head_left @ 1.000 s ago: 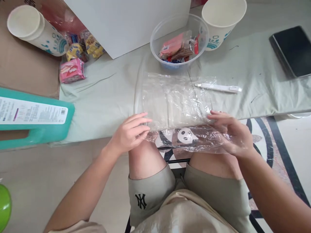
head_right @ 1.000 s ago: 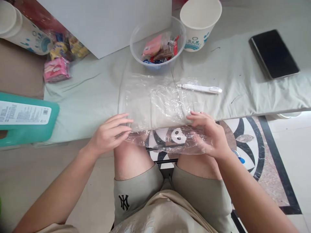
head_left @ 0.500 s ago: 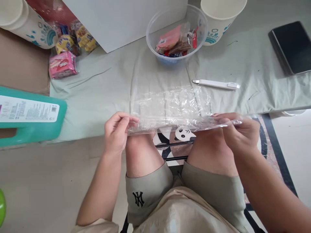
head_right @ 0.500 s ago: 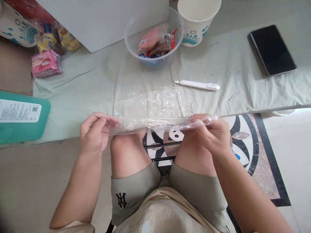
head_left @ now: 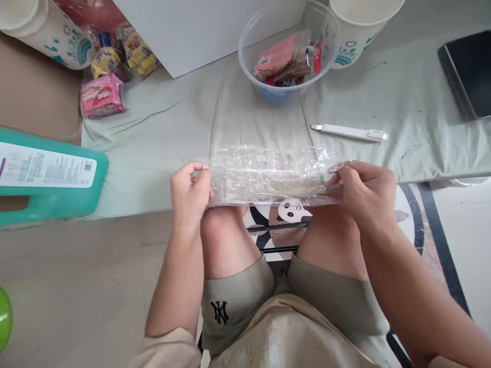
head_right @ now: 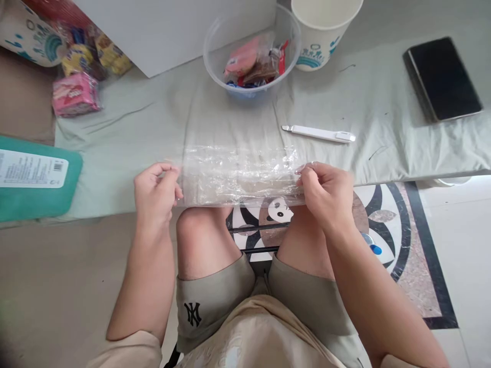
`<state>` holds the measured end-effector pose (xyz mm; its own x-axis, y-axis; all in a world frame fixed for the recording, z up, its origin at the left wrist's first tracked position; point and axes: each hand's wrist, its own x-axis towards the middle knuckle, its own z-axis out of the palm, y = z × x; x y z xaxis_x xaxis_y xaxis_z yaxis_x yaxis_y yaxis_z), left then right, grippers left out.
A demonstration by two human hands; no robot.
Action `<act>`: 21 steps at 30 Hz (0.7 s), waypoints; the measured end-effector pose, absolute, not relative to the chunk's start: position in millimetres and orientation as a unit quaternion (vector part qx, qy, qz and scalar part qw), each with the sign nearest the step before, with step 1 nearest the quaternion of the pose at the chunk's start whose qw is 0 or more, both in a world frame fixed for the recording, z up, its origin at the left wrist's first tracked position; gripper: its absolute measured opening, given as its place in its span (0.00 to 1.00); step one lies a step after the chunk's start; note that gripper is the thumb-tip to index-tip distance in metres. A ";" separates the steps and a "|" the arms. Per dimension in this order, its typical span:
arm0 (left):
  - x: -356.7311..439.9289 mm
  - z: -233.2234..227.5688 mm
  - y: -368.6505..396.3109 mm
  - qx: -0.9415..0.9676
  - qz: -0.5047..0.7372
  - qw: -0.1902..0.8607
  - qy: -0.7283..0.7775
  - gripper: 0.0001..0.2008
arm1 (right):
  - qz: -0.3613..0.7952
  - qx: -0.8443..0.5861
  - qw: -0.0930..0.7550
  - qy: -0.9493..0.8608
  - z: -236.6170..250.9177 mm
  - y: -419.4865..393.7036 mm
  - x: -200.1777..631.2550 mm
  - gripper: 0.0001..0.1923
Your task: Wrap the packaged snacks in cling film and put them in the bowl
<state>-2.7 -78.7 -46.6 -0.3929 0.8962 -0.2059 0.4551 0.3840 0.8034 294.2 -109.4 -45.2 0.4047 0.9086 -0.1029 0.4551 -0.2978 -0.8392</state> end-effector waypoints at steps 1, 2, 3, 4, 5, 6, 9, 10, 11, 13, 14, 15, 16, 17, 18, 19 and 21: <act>-2.8 -45.8 -78.4 0.457 0.324 0.323 0.763 0.04 | 0.296 -0.753 0.367 -0.458 -43.7 -108.4 294.3 0.12; -2.6 -45.1 -78.0 0.471 0.314 0.319 0.760 0.07 | 0.293 -0.758 0.358 -0.460 -42.5 -107.6 294.6 0.11; -2.5 -44.8 -77.4 0.482 0.307 0.315 0.758 0.10 | 0.290 -0.762 0.350 -0.461 -41.5 -107.1 294.9 0.11; -2.6 -45.0 -76.6 0.490 0.303 0.310 0.756 0.13 | 0.288 -0.766 0.341 -0.462 -40.7 -106.8 295.4 0.12; -2.9 -45.8 -75.6 0.494 0.304 0.303 0.756 0.15 | 0.286 -0.770 0.331 -0.464 -40.1 -106.6 295.8 0.13; -3.4 -47.1 -74.4 0.496 0.306 0.295 0.757 0.17 | 0.283 -0.775 0.321 -0.464 -39.6 -106.3 296.2 0.15; -5.8 -53.1 -70.9 0.495 0.312 0.270 0.764 0.17 | 0.280 -0.790 0.297 -0.458 -38.1 -104.4 296.7 0.19; -6.3 -55.0 -70.0 0.495 0.310 0.263 0.768 0.17 | 0.280 -0.793 0.291 -0.456 -37.5 -103.2 296.8 0.19; -6.6 -56.6 -69.2 0.495 0.308 0.257 0.771 0.17 | 0.278 -0.796 0.284 -0.456 -37.0 -101.6 296.8 0.18; -6.6 -58.2 -68.2 0.493 0.305 0.245 0.777 0.16 | 0.266 -0.800 0.271 -0.464 -36.6 -97.6 297.4 0.18; -6.3 -58.1 -67.8 0.492 0.305 0.240 0.779 0.16 | 0.256 -0.801 0.267 -0.470 -36.8 -95.4 297.9 0.19; -6.0 -57.7 -67.5 0.492 0.308 0.238 0.779 0.15 | 0.246 -0.801 0.264 -0.477 -37.4 -93.3 298.6 0.19; -5.9 -56.9 -67.2 0.493 0.313 0.241 0.775 0.15 | 0.237 -0.800 0.263 -0.484 -38.2 -91.4 299.3 0.20; -5.8 -56.0 -67.0 0.496 0.321 0.250 0.767 0.14 | 0.230 -0.799 0.265 -0.489 -39.3 -89.7 300.0 0.20; -6.0 -55.2 -67.0 0.501 0.330 0.265 0.755 0.12 | 0.226 -0.795 0.268 -0.495 -40.5 -88.5 300.6 0.19; -6.3 -54.8 -67.1 0.508 0.341 0.283 0.739 0.10 | 0.224 -0.790 0.274 -0.500 -41.9 -87.6 301.0 0.17; -7.4 -55.5 -67.8 0.525 0.363 0.312 0.703 0.09 | 0.227 -0.773 0.297 -0.513 -44.5 -86.8 301.2 0.12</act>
<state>-7.4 -67.8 -55.5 -0.2533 0.9657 -0.0572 0.5125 0.1842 0.8387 301.2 -86.8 -44.5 0.3713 0.9273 -0.0475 0.6575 -0.2987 -0.6917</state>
